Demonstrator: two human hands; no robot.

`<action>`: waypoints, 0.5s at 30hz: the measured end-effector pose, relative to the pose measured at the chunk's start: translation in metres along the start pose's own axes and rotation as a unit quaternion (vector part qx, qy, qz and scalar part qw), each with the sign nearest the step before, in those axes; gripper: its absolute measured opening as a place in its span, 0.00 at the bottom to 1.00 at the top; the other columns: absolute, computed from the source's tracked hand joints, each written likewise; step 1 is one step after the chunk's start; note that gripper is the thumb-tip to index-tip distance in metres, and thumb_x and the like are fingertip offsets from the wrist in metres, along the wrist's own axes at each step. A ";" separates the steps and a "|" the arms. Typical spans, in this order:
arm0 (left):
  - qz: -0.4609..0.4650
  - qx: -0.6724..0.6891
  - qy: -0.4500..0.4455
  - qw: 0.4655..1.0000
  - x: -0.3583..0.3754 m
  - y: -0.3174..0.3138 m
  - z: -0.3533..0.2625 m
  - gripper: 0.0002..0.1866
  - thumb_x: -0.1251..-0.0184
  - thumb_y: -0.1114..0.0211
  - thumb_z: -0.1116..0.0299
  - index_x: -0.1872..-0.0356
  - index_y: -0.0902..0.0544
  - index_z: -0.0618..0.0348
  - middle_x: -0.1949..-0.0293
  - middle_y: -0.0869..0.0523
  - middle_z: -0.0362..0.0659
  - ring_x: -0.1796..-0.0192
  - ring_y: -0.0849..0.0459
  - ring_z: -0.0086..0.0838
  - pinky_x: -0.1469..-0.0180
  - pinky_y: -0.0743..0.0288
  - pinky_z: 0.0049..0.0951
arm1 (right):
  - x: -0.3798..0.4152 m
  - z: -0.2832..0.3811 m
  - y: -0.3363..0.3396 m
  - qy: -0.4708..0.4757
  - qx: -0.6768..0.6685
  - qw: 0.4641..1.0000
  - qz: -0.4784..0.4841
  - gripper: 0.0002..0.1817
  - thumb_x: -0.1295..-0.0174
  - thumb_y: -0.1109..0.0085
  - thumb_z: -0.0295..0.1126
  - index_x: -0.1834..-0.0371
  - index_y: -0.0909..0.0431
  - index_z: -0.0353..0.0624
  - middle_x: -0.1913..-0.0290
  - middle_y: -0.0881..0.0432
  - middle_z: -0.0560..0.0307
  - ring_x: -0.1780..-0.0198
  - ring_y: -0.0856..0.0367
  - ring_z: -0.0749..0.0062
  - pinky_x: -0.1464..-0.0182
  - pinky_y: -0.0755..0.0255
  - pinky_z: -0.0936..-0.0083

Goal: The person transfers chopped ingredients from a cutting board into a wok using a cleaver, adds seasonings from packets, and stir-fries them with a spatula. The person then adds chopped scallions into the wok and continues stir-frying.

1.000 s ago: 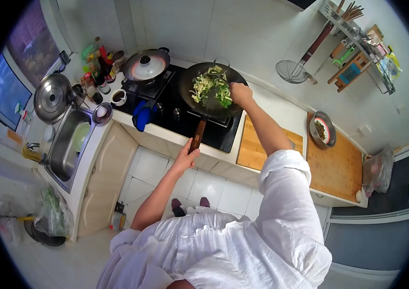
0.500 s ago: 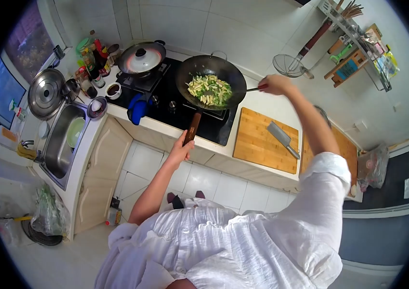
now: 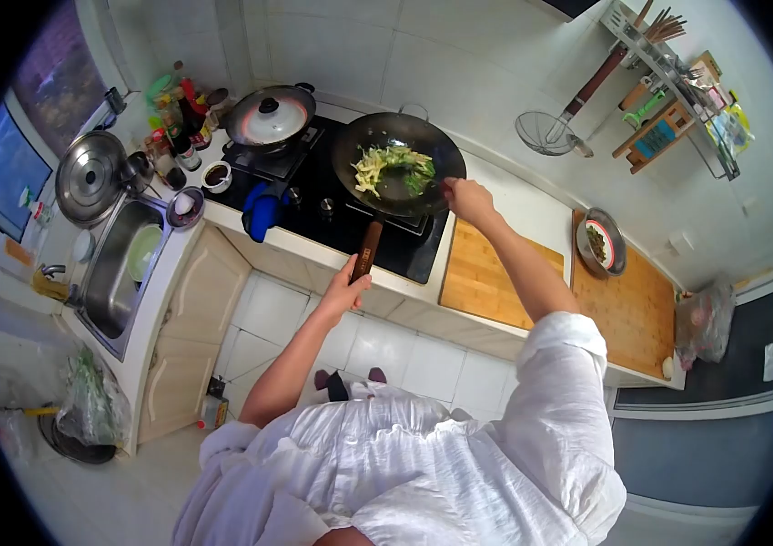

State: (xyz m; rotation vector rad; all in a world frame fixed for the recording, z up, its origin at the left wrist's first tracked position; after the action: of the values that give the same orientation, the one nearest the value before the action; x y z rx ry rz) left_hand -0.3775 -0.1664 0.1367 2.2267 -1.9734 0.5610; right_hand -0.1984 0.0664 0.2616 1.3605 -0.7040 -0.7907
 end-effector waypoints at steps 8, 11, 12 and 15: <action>-0.009 -0.017 0.017 1.000 0.001 0.002 0.001 0.38 0.32 0.39 0.61 0.26 0.50 0.51 0.66 0.21 0.39 0.80 0.31 0.19 0.77 0.33 0.22 | -0.067 -0.002 -0.016 -0.060 0.027 0.998 -0.017 0.15 0.36 0.50 0.40 0.48 0.22 0.54 0.57 0.17 0.48 0.54 0.20 0.47 0.54 0.26 0.56; -0.006 -0.017 0.014 1.000 0.002 -0.001 0.001 0.38 0.33 0.39 0.61 0.26 0.49 0.51 0.66 0.21 0.39 0.80 0.31 0.19 0.78 0.33 0.22 | -0.048 -0.014 -0.007 -0.024 0.042 0.999 0.020 0.13 0.38 0.49 0.37 0.53 0.19 0.53 0.58 0.16 0.50 0.55 0.19 0.50 0.54 0.25 0.59; -0.008 -0.013 0.009 1.000 0.001 -0.001 0.002 0.38 0.33 0.39 0.62 0.26 0.49 0.51 0.66 0.21 0.39 0.80 0.31 0.19 0.79 0.34 0.22 | -0.037 -0.035 0.043 0.064 0.015 0.993 0.097 0.12 0.41 0.46 0.35 0.56 0.18 0.52 0.59 0.16 0.51 0.56 0.18 0.54 0.55 0.25 0.62; -0.007 -0.007 0.003 1.000 0.004 0.001 -0.003 0.38 0.33 0.39 0.62 0.26 0.50 0.54 0.67 0.22 0.38 0.80 0.31 0.18 0.79 0.34 0.21 | -0.021 -0.053 0.085 0.077 0.085 0.988 0.104 0.12 0.44 0.44 0.36 0.57 0.17 0.55 0.60 0.15 0.58 0.57 0.18 0.59 0.57 0.25 0.65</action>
State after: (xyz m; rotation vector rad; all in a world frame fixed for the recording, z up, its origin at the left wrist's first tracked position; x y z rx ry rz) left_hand -0.3786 -0.1688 0.1410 2.2264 -1.9509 0.5506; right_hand -0.1601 0.1171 0.3416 1.4568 -0.7891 -0.4620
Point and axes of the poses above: each hand's wrist, its own x-axis away from the middle knuckle, its own y-axis out of the back of the hand, z = x × y, the point moved 4 cm from there along -x, towards the middle knuckle
